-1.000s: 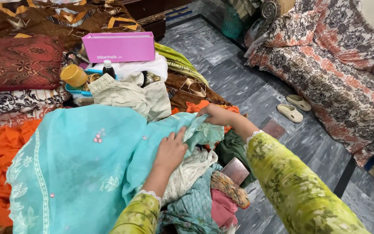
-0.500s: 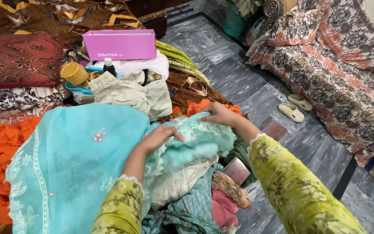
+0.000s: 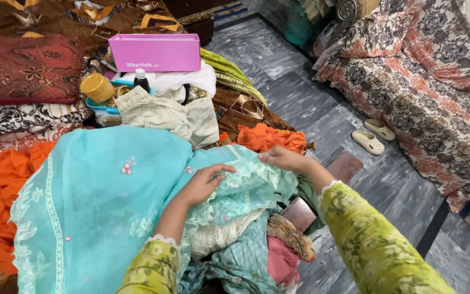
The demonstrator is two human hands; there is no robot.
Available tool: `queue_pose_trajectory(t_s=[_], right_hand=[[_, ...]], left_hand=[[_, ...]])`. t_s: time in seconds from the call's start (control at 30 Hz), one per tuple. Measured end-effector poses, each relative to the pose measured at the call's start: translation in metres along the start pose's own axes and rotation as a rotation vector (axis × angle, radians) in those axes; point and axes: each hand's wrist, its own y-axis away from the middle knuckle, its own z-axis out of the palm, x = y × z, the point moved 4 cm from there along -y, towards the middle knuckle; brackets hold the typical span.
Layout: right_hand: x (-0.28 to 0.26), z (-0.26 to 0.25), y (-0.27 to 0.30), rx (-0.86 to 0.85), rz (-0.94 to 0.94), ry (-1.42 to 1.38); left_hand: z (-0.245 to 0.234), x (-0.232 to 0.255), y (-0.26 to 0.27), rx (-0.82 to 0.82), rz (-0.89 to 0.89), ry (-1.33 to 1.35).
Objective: Sort, fold, and organize several items of clothing on a bed and place a folded item in a cupboard.
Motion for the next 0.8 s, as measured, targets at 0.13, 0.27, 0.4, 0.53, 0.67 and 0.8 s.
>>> queue_pose_trajectory(t_s=[0.13, 0.27, 0.4, 0.53, 0.67, 0.8], right_hand=[[0.009, 0.038, 0.001, -0.058, -0.018, 0.004], [0.023, 0.055, 0.004, 0.005, -0.034, 0.105], [0.02, 0.056, 0.015, 0.073, -0.03, 0.1], [0.01, 0.049, 0.025, 0.168, -0.052, -0.011], [-0.007, 0.045, 0.03, 0.24, -0.093, -0.098], [0.0, 0.041, 0.019, 0.268, -0.105, -0.074]], left_hand=[[0.018, 0.027, 0.02, -0.086, -0.507, -0.347], [0.068, 0.065, 0.04, -0.11, 0.364, -1.057], [0.088, 0.009, 0.042, -0.076, 0.473, -1.168], [0.079, -0.014, 0.024, -0.217, 0.194, -1.096], [0.06, -0.037, -0.004, 0.166, -0.166, -0.313], [0.051, -0.003, 0.001, 0.389, -0.319, -0.371]])
